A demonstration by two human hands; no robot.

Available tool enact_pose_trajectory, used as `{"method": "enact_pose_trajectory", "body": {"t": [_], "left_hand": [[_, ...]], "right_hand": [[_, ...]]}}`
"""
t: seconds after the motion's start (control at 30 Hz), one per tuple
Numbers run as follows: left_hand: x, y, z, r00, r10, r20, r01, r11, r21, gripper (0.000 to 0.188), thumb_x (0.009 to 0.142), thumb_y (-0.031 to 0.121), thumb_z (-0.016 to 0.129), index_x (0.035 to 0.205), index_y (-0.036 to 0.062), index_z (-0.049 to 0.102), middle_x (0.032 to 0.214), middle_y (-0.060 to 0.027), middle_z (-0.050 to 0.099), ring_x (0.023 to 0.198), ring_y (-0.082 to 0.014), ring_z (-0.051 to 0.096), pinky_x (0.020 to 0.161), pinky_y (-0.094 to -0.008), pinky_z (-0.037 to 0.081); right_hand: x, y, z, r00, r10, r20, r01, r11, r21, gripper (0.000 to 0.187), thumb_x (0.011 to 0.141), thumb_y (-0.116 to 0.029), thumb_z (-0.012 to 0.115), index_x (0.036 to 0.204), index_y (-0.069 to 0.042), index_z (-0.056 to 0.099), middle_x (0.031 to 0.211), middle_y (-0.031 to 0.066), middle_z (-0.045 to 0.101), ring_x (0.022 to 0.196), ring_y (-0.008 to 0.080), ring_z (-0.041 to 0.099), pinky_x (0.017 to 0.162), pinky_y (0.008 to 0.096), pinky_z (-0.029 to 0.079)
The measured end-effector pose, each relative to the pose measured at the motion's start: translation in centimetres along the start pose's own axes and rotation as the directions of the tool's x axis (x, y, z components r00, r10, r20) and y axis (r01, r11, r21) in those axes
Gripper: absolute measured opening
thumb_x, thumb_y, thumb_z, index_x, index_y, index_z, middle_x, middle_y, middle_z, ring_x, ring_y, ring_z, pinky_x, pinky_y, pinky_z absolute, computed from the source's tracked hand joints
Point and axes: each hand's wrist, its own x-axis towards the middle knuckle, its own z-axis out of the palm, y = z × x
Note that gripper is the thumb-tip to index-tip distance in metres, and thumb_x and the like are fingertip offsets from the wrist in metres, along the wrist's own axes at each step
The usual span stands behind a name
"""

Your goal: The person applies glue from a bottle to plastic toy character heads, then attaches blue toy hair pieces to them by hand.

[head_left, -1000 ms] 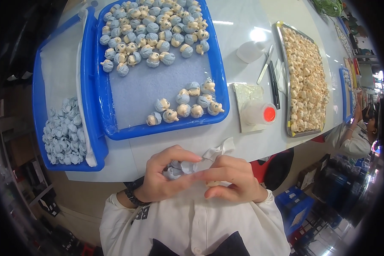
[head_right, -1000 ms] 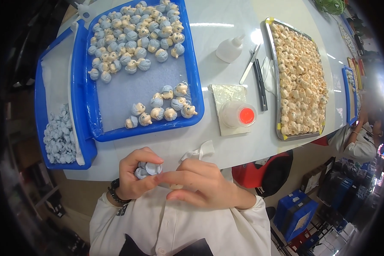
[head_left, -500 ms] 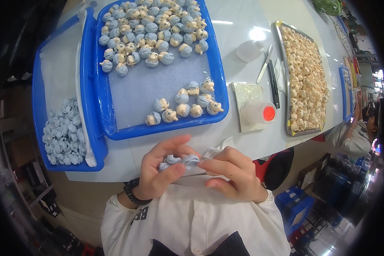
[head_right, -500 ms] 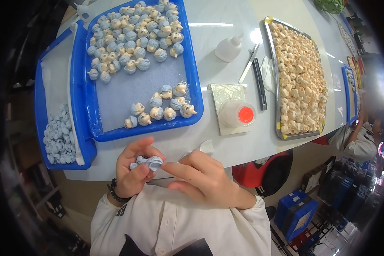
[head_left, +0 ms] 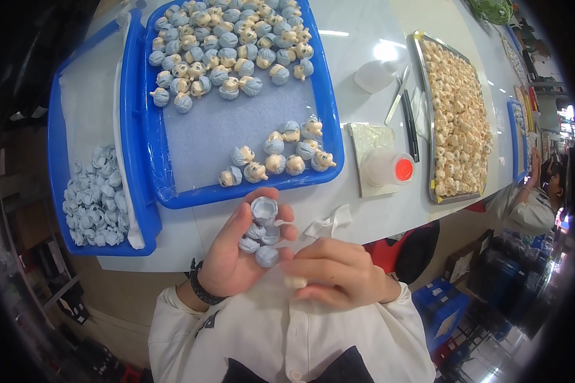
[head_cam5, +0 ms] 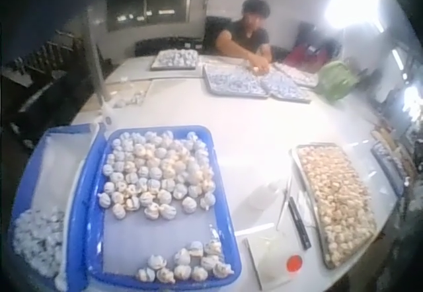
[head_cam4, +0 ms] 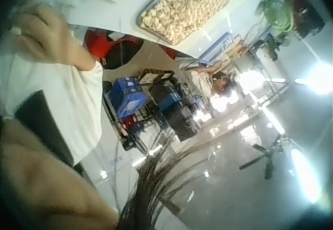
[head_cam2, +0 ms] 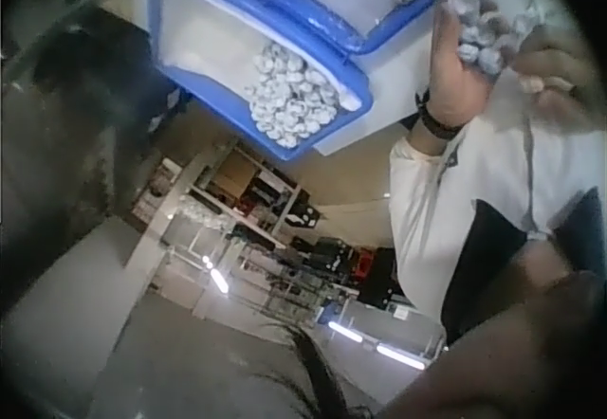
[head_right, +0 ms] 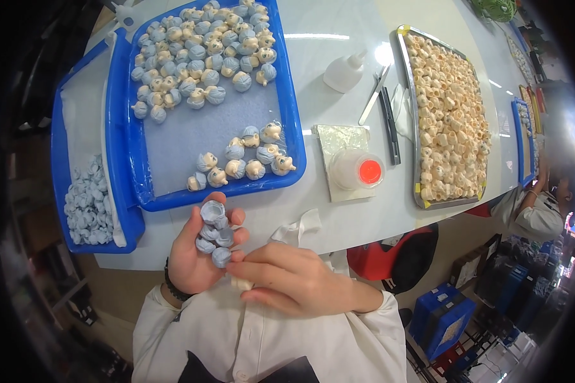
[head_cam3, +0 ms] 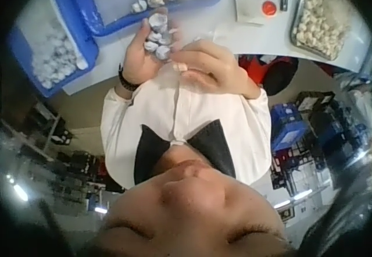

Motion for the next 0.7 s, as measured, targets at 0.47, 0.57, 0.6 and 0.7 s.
{"method": "enact_pose_trajectory", "body": {"t": [0.47,0.57,0.6,0.7], "left_hand": [[-0.3,0.0,0.4,0.956,0.115,0.269,-0.292,0.465,0.836,0.034,0.076,0.007,0.07,0.109,0.0021,0.06,0.1,-0.0031,0.058,0.078,-0.0064,0.048,0.071,-0.0201,0.04],[0.0,0.2,0.4,0.929,0.161,0.334,-0.37,0.394,0.841,0.034,0.076,0.008,0.071,0.108,0.0019,0.061,0.098,-0.003,0.058,0.079,-0.0062,0.049,0.07,-0.0204,0.04],[0.0,0.1,0.4,0.928,0.155,0.338,-0.372,0.397,0.839,0.034,0.076,0.008,0.071,0.108,0.0019,0.061,0.098,-0.003,0.058,0.079,-0.0062,0.049,0.07,-0.0204,0.04],[-0.1,0.1,0.3,0.925,0.168,0.34,-0.379,0.413,0.828,0.034,0.076,0.008,0.071,0.108,0.0007,0.06,0.098,-0.0033,0.058,0.078,-0.0064,0.049,0.07,-0.0207,0.04]], "right_hand": [[-0.6,0.7,-0.7,0.937,-0.1,-0.335,0.019,0.972,-0.236,0.039,0.064,-0.012,0.08,0.097,0.0,0.061,0.078,0.0096,0.06,0.061,0.0195,0.057,0.052,0.027,0.046],[-0.3,0.8,-0.5,0.935,-0.1,-0.339,0.015,0.969,-0.245,0.037,0.063,-0.008,0.078,0.097,-0.001,0.063,0.077,0.0091,0.059,0.06,0.0192,0.055,0.05,0.0271,0.044],[-0.4,0.7,-0.5,0.935,-0.1,-0.34,0.017,0.97,-0.241,0.037,0.063,-0.006,0.077,0.097,-0.001,0.063,0.076,0.009,0.058,0.06,0.0194,0.055,0.049,0.0275,0.043],[-0.4,0.6,-0.8,0.943,-0.11,-0.314,0.035,0.971,-0.235,0.04,0.06,0.0,0.075,0.099,0.0,0.063,0.077,0.0095,0.06,0.063,0.0189,0.057,0.051,0.0276,0.045]]}}
